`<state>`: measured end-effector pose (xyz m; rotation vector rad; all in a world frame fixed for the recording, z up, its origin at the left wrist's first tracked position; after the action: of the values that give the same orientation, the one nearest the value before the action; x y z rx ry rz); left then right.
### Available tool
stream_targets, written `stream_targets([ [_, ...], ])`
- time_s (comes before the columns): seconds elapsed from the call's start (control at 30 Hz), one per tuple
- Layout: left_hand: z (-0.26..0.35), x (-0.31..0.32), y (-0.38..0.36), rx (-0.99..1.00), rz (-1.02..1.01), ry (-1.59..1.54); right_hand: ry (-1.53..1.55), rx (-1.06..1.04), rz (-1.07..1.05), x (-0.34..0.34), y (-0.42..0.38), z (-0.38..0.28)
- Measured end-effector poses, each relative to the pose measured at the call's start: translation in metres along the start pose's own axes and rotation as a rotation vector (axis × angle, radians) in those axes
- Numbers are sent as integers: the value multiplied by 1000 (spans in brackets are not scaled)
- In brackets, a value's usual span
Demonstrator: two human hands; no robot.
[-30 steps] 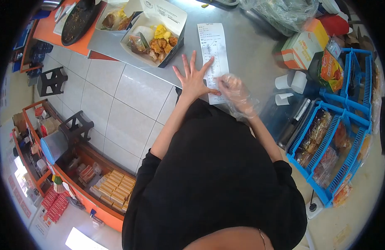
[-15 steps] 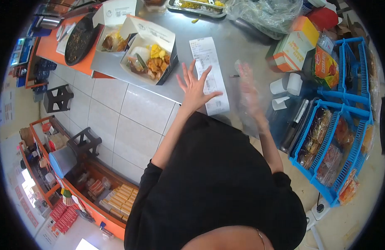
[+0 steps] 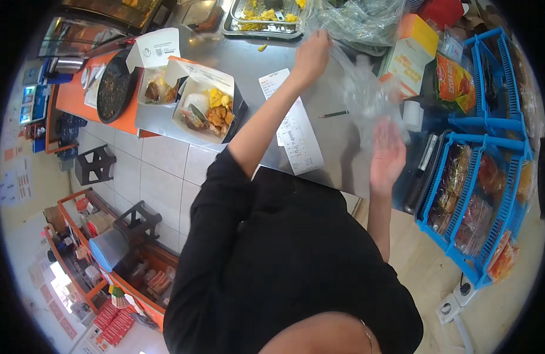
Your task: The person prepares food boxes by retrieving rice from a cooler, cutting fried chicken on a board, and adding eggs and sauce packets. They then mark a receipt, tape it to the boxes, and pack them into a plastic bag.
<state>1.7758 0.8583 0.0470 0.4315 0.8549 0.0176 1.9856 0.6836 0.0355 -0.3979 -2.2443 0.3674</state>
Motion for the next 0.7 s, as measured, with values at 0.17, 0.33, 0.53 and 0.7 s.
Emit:
stream_targets([
  [0.17,58,-74,4,153,130,-218,-462,-574,344,13,-42,19],
  [0.33,23,-259,-60,113,116,212,-1262,87,-553,164,-42,103],
  [0.53,-177,-259,-126,-232,-273,262,-1794,-198,-621,241,12,172],
  [0.7,-159,-276,-200,-152,-67,164,-1734,-503,-462,208,-43,180],
])
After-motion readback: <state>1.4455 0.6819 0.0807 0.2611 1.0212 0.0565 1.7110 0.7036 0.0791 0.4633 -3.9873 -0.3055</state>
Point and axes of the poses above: each hand's wrist, its own y-axis towards the middle knuckle, its own x-axis out of the palm, z = x × y, the point moved 5 cm from there along y, towards the middle knuckle, and after that the axes turned 6 degrees about x, right-handed, at the moved point
